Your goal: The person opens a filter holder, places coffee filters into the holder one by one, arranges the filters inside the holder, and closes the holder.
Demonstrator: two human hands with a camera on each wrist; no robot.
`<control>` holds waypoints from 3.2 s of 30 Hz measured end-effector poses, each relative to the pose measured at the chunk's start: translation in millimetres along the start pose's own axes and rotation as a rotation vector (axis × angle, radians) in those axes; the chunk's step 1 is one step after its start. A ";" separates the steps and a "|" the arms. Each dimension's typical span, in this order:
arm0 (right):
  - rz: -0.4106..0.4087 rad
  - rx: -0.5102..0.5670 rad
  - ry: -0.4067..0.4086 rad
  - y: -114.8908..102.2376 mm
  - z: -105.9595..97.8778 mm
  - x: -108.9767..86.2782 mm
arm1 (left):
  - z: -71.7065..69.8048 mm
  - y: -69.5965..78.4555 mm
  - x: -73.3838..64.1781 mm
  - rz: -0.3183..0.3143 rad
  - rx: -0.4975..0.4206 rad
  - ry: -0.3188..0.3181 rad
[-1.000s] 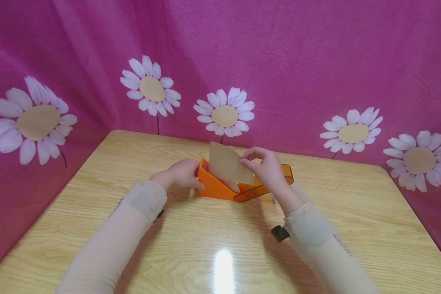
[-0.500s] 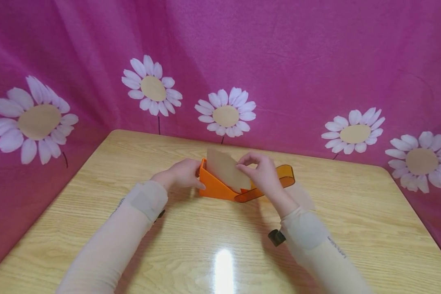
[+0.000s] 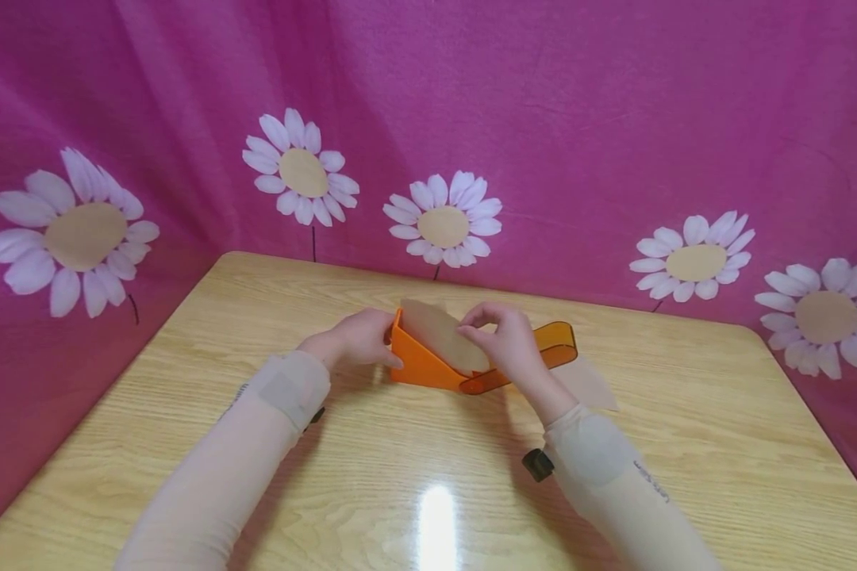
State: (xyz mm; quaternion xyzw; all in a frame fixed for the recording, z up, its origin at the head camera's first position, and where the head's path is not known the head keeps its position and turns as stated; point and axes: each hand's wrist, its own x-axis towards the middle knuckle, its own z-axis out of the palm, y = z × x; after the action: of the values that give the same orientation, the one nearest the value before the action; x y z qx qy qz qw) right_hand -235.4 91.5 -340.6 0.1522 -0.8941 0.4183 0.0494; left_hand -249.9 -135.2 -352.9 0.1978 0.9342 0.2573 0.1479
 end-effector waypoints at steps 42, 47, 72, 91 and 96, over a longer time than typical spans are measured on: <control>0.005 -0.265 -0.059 -3.2 11.6 -2.5 | 1.4 -0.8 0.7 -0.034 -0.051 -0.007; 0.009 -0.307 -0.070 -3.9 13.8 -3.0 | 1.4 -1.3 1.7 -0.030 -0.024 -0.006; 0.040 -0.455 -0.095 -4.7 19.4 -3.1 | 1.2 -2.5 1.1 0.001 -0.007 -0.011; 0.105 -0.300 0.024 -14.2 -72.8 1.6 | 0.7 1.0 -1.4 -0.029 -0.046 -0.015; 0.157 -0.279 0.076 -0.2 -102.0 0.1 | 0.3 0.6 -2.4 -0.023 -0.047 -0.014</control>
State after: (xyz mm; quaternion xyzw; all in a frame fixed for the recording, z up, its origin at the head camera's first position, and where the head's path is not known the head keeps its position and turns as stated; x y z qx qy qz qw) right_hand -239.4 169.1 -274.6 0.0577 -0.9502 0.2979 0.0708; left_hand -247.5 -135.7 -352.5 0.1853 0.9291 0.2760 0.1621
